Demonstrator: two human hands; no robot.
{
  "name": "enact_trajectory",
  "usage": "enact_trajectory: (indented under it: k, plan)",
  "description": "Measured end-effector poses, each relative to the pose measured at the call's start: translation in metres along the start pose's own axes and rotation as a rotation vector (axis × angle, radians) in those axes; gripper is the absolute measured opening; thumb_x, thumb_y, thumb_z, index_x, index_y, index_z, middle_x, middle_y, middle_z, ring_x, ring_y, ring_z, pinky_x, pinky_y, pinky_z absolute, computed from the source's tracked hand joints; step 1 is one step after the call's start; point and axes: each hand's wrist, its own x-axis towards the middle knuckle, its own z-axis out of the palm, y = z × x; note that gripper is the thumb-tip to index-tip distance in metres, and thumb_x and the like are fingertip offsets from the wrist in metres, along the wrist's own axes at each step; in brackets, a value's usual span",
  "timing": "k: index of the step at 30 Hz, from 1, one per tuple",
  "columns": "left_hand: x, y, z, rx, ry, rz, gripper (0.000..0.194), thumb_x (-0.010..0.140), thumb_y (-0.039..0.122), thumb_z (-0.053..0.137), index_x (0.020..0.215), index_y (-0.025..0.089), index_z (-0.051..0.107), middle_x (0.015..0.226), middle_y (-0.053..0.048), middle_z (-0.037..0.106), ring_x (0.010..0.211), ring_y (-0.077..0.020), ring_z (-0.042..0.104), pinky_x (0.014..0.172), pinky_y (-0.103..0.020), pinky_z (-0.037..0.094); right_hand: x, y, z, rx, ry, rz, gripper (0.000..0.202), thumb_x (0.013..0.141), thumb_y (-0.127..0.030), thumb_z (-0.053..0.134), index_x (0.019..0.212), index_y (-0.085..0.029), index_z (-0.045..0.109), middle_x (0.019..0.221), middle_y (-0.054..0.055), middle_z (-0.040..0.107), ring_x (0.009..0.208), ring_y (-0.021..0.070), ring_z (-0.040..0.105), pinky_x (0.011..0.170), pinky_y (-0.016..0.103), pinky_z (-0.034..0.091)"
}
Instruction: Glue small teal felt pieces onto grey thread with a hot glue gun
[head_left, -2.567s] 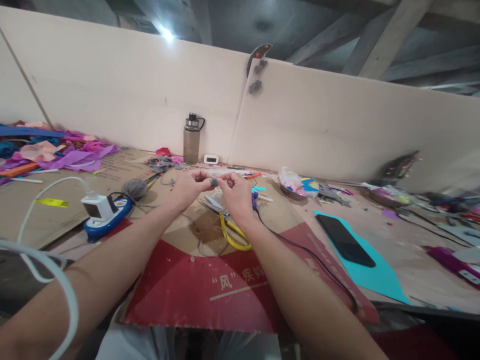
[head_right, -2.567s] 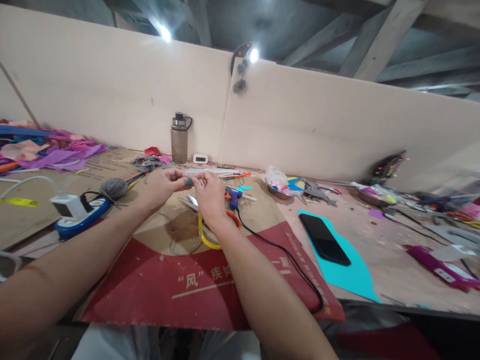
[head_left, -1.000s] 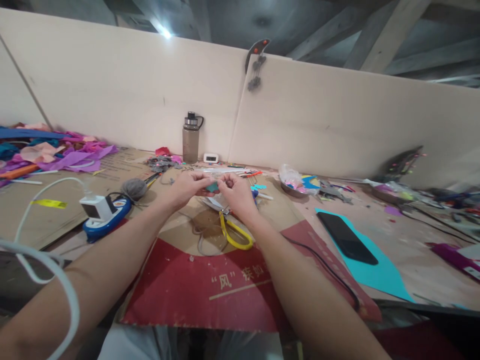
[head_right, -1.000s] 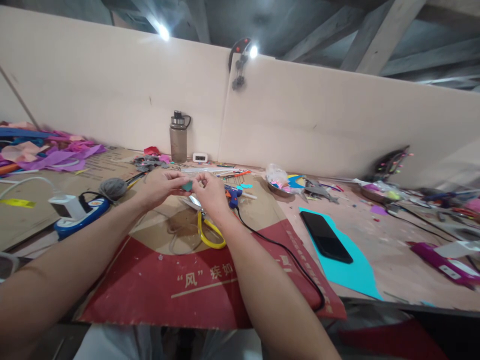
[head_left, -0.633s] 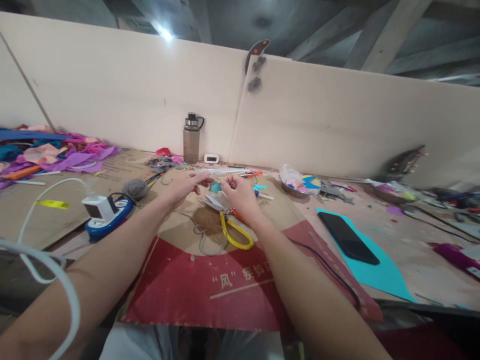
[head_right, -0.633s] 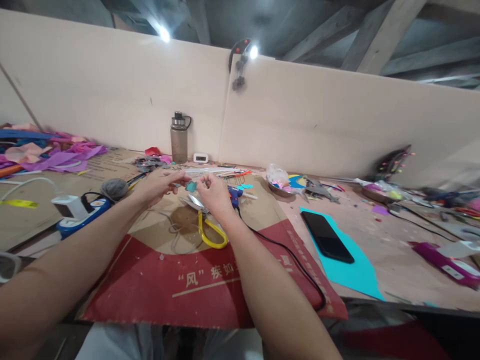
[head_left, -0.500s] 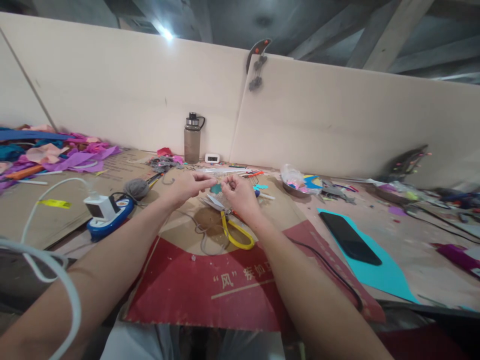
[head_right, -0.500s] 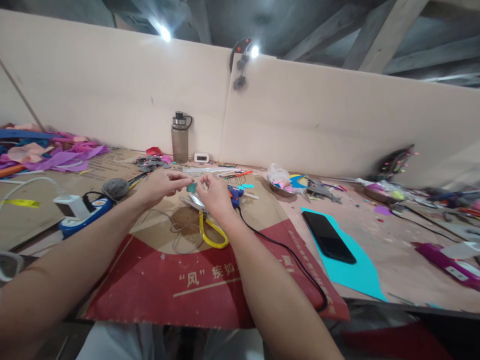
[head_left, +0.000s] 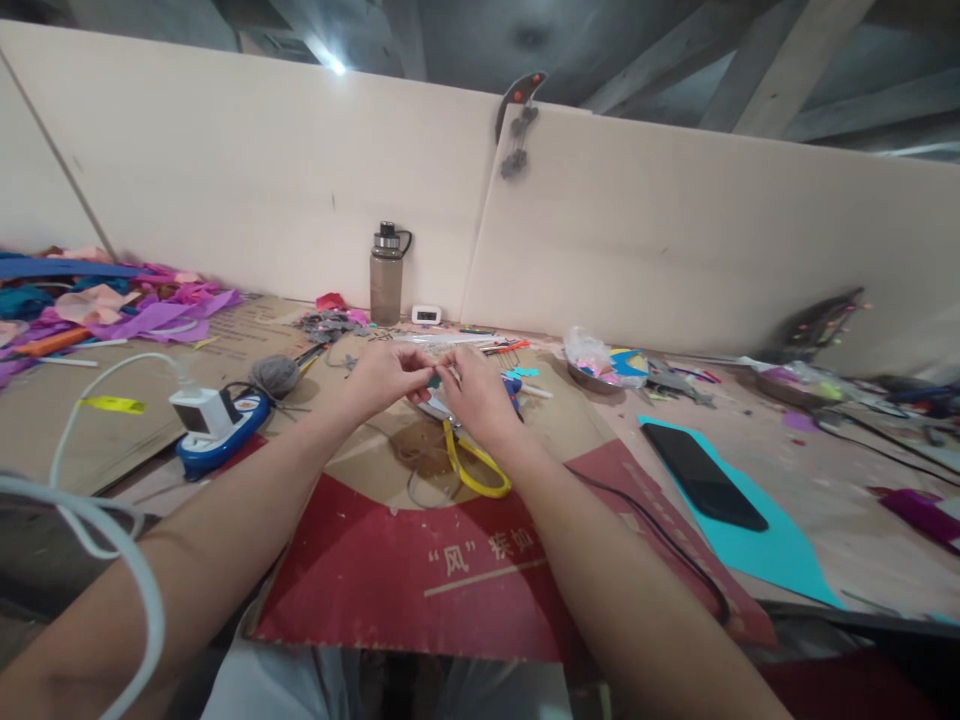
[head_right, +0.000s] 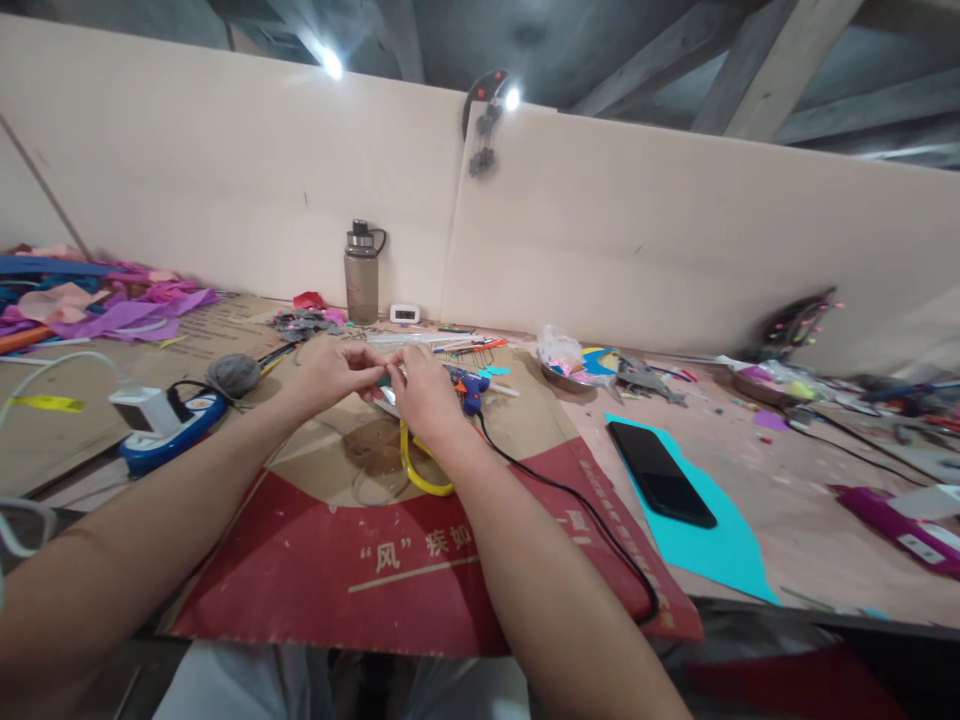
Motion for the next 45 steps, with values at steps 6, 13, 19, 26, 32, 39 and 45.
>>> enact_trajectory:
  k: [6, 13, 19, 26, 32, 39, 45]
  plan:
    - [-0.001, 0.005, 0.0, 0.009, 0.095, -0.015, 0.013, 0.07, 0.026, 0.065, 0.068, 0.013, 0.062, 0.052, -0.003, 0.064, 0.048, -0.0146, 0.063, 0.049, -0.024, 0.051, -0.001, -0.003, -0.005, 0.145, 0.018, 0.061, 0.006, 0.082, -0.021, 0.045, 0.087, -0.019, 0.049, 0.077, 0.002, 0.053, 0.069, 0.0145, 0.047, 0.065, 0.027, 0.036]
    - [0.002, -0.001, -0.003, 0.004, 0.183, -0.028, 0.012, 0.067, 0.024, 0.064, 0.07, 0.013, 0.064, 0.054, -0.003, 0.064, 0.052, -0.016, 0.065, 0.045, -0.022, 0.049, -0.005, -0.003, 0.0, 0.141, 0.018, 0.061, 0.012, 0.084, -0.027, 0.045, 0.076, -0.02, 0.05, 0.074, 0.001, 0.054, 0.07, 0.0141, 0.046, 0.065, 0.026, 0.035]
    - [0.014, -0.015, -0.022, -0.239, 0.445, -0.068, 0.016, 0.062, 0.026, 0.068, 0.068, 0.013, 0.06, 0.058, -0.003, 0.063, 0.052, -0.0151, 0.064, 0.039, -0.018, 0.04, -0.004, -0.004, 0.0, 0.196, 0.017, 0.096, 0.015, 0.083, -0.028, 0.046, 0.072, -0.019, 0.052, 0.068, -0.001, 0.052, 0.065, 0.0127, 0.045, 0.063, 0.026, 0.033]
    - [0.023, -0.031, -0.057, -0.596, 0.737, -0.151, 0.016, 0.059, 0.018, 0.066, 0.07, 0.015, 0.056, 0.061, 0.002, 0.062, 0.054, -0.01, 0.063, 0.039, -0.015, 0.037, -0.001, -0.017, -0.024, 0.542, -0.027, 0.242, 0.019, 0.081, -0.036, 0.051, 0.072, -0.02, 0.056, 0.059, -0.005, 0.043, 0.054, 0.0095, 0.036, 0.054, 0.024, 0.031]
    - [0.026, -0.033, -0.071, -0.763, 0.832, -0.168, 0.012, 0.062, 0.015, 0.065, 0.07, 0.016, 0.056, 0.056, 0.003, 0.059, 0.05, -0.0058, 0.059, 0.038, -0.012, 0.035, -0.008, -0.035, -0.047, 0.688, -0.463, 0.157, 0.024, 0.083, -0.04, 0.05, 0.083, -0.022, 0.066, 0.066, -0.003, 0.058, 0.054, 0.009, 0.044, 0.053, 0.022, 0.035]
    - [0.03, -0.034, -0.064, -0.776, 0.638, -0.121, 0.014, 0.061, 0.016, 0.066, 0.072, 0.014, 0.058, 0.053, 0.005, 0.056, 0.039, -0.0035, 0.047, 0.031, -0.014, 0.024, -0.003, -0.011, -0.047, 0.067, -0.469, 0.223, 0.042, 0.09, -0.043, 0.036, 0.084, -0.019, 0.069, 0.084, 0.005, 0.07, 0.077, 0.0156, 0.061, 0.067, 0.025, 0.041]
    - [0.029, -0.034, -0.063, -0.885, 0.594, -0.134, 0.014, 0.063, 0.014, 0.067, 0.071, 0.014, 0.055, 0.052, 0.006, 0.052, 0.039, -0.0032, 0.046, 0.031, -0.015, 0.023, 0.001, 0.029, -0.051, -0.619, -0.352, 0.582, 0.045, 0.087, -0.043, 0.042, 0.096, -0.007, 0.068, 0.098, 0.022, 0.068, 0.09, 0.0261, 0.064, 0.073, 0.03, 0.043]
